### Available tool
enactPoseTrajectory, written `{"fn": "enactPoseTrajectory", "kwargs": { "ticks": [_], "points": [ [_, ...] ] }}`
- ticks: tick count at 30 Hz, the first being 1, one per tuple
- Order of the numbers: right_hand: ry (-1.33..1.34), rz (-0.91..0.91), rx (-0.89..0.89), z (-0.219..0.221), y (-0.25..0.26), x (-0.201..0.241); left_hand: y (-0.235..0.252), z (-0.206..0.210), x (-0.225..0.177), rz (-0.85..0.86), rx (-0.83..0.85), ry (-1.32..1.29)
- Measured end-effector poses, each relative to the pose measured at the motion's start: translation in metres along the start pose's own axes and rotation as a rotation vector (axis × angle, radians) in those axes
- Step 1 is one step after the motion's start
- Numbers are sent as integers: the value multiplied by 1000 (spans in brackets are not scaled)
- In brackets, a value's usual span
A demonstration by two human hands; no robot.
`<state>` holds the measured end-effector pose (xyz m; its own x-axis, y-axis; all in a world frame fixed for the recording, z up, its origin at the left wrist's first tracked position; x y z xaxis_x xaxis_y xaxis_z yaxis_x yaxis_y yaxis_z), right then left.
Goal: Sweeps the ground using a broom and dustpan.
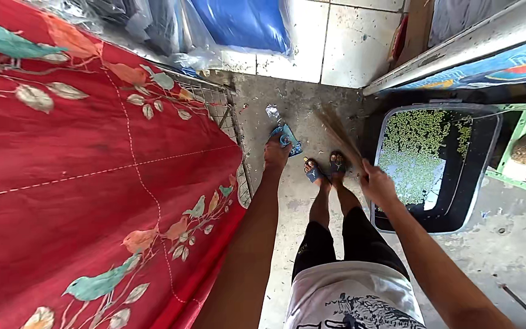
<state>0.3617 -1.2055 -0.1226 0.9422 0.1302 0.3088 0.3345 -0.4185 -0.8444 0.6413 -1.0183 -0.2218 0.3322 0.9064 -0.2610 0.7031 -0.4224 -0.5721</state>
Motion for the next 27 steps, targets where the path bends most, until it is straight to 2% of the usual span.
{"fn": "enactPoseTrajectory", "kwargs": {
  "ticks": [3, 5, 8, 10, 12, 15, 17, 19, 22, 25, 27],
  "points": [
    [-64, -49, 11, 33, 82, -6, 6, 6, -4, 0, 5, 53],
    [-112, -125, 136, 66, 95, -4, 10, 8, -7, -4, 2, 53],
    [-53, -157, 259, 83, 43, -9, 8, 8, -8, 3, 9, 54],
    [19, -95, 205, 69, -4, -19, 6, 5, -11, 17, 26, 59],
    [88, -12, 102, 47, -28, -26, 2, 4, -10, 19, 41, 55],
    [118, 104, -2, 31, 0, -23, -4, 4, -8, 30, 45, 45],
    [65, 107, 59, 46, 45, -22, -4, 7, -6, 38, 29, 33],
    [-3, 3, 186, 78, 69, -29, -5, 10, -3, 36, 16, 36],
    [25, -63, 239, 98, 37, -34, -5, 8, 0, 32, 17, 34],
    [130, 22, 143, 72, -23, -28, -7, 6, 2, 31, 14, 32],
    [159, 91, 50, 56, -26, -20, -8, 6, 4, 33, 13, 31]
  ]
}}
Point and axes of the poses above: each hand's wrist, its own y-axis towards the middle knuckle, its own z-axis out of the palm, x = y × z, the point moved 2 cm from there along y, towards the middle knuckle, and after that the axes turned 15 degrees about y, right-handed, at the moved point
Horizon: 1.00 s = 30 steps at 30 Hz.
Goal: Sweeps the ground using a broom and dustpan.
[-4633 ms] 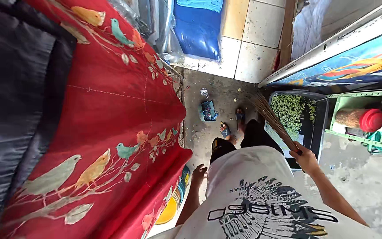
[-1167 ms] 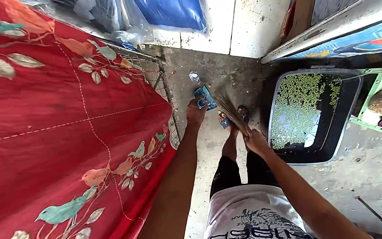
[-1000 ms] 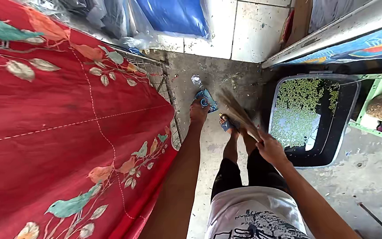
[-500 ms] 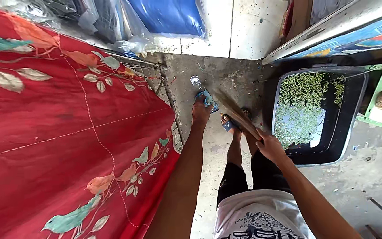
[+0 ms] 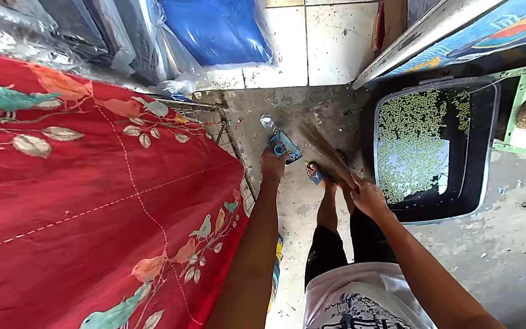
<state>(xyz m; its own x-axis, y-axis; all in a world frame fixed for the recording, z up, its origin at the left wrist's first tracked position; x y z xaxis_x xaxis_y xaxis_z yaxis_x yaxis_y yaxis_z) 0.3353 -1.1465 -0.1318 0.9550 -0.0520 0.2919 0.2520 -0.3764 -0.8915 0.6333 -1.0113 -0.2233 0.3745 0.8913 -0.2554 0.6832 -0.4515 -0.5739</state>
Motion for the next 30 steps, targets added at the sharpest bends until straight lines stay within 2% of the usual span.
{"fn": "enactPoseTrajectory", "kwargs": {
  "ticks": [3, 6, 9, 13, 16, 18, 20, 22, 26, 28, 30],
  "points": [
    [-22, 59, -26, 0, 57, 12, 3, 1, -3, 15, -14, 9],
    [-127, -62, 157, 36, 92, -1, 4, 1, -8, 24, -14, 12],
    [-8, -139, 158, 40, 42, -21, 4, 4, -9, 26, 2, 25],
    [202, 45, -73, 23, -34, -41, -2, 5, 1, 44, -8, 12],
    [220, 179, -202, 14, -2, -39, -6, 4, 4, 43, -19, -12],
    [176, 186, -110, 10, 44, -40, -10, 4, 4, 32, -2, 4],
    [111, 96, 47, 19, 66, -46, -13, 1, 6, 36, -11, 6],
    [79, 22, 99, 25, 44, -52, -13, 4, 17, 44, -43, -31],
    [134, -4, -23, 6, -28, -62, -19, 7, 28, 13, -64, -80],
    [127, 48, -87, -1, -22, -58, -21, 4, 26, -18, -54, -73],
    [107, 107, -73, 2, 12, -49, -21, 2, 19, -33, -47, -58]
  ]
}}
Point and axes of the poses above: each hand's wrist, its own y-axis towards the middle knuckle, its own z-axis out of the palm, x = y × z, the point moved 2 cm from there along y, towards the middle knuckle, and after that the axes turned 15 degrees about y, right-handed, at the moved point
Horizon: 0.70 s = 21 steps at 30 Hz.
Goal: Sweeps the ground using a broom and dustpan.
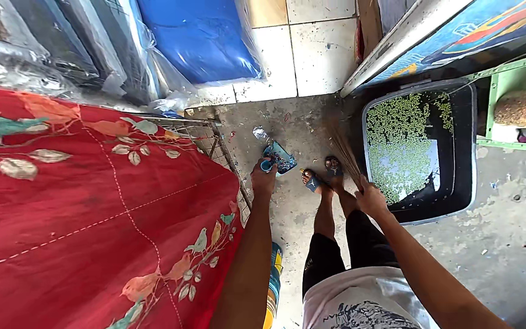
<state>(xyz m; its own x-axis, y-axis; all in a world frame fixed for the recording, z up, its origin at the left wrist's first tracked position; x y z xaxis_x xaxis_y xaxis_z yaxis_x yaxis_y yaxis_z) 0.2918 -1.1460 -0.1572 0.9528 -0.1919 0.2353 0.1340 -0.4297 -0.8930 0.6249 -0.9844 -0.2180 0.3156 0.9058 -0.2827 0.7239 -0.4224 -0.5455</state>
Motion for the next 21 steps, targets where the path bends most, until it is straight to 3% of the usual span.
{"fn": "enactPoseTrajectory", "kwargs": {
  "ticks": [3, 6, 11, 14, 16, 18, 21],
  "points": [
    [-103, -62, 202, 47, 36, 16, 4, 2, -6, 3, 2, 2],
    [-154, -164, 295, 82, 22, 16, 8, 4, -8, -7, 1, -2],
    [-116, -111, 140, 7, -43, 36, -2, 1, 13, -13, -17, -66],
    [-98, -80, 10, -23, -9, 44, -6, 2, 19, -29, -31, -100],
    [-122, -66, 37, -7, 34, 45, -7, 2, 17, -24, -34, -87],
    [-213, -135, 179, 31, 55, 43, -6, 1, 13, -20, -36, -84],
    [-269, -226, 291, 64, 34, 34, -8, 2, 18, -59, -80, -123]
  ]
}}
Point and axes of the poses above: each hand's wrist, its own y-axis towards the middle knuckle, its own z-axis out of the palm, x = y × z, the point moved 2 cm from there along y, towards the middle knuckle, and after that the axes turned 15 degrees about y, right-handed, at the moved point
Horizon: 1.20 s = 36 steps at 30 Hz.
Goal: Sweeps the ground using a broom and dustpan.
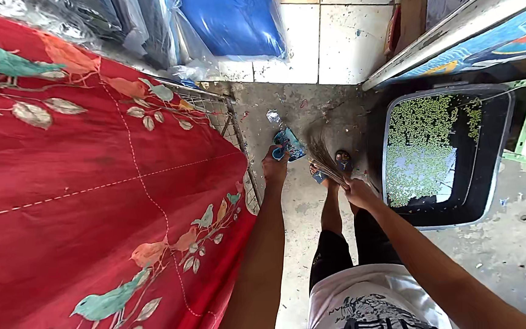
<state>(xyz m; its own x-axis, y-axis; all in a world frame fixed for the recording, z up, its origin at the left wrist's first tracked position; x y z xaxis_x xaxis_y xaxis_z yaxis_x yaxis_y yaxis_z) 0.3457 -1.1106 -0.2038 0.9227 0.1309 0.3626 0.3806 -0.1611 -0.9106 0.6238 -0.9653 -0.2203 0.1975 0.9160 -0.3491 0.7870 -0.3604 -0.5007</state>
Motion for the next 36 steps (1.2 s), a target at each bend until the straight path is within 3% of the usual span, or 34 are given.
{"fn": "enactPoseTrajectory", "kwargs": {
  "ticks": [5, 8, 13, 16, 19, 22, 25, 30, 33, 36],
  "points": [
    [64, -87, -84, -41, -76, 7, -30, -13, 43, 31, -91, -153],
    [-47, -213, -88, -84, -74, 34, -58, -20, 77, -65, -126, -209],
    [-313, -329, -132, -119, 9, 125, -103, -20, 118, -217, -250, -360],
    [-425, -374, -132, -112, 89, 181, -113, -15, 136, -258, -274, -321],
    [-471, -287, -111, -85, 137, 202, -107, -10, 149, -303, -246, -280],
    [-555, -172, -11, -40, 115, 176, -92, -7, 156, -352, -190, -203],
    [-527, -252, -2, -8, 64, 119, -69, -21, 142, -303, -137, -155],
    [-373, -189, -113, -12, -23, 70, -29, -42, 122, -216, 28, -14],
    [-284, -95, -220, -9, -24, 60, -11, -43, 112, -182, 81, 72],
    [-250, 31, -156, 28, 11, 50, -4, -43, 94, -170, 116, 100]
  ]
}}
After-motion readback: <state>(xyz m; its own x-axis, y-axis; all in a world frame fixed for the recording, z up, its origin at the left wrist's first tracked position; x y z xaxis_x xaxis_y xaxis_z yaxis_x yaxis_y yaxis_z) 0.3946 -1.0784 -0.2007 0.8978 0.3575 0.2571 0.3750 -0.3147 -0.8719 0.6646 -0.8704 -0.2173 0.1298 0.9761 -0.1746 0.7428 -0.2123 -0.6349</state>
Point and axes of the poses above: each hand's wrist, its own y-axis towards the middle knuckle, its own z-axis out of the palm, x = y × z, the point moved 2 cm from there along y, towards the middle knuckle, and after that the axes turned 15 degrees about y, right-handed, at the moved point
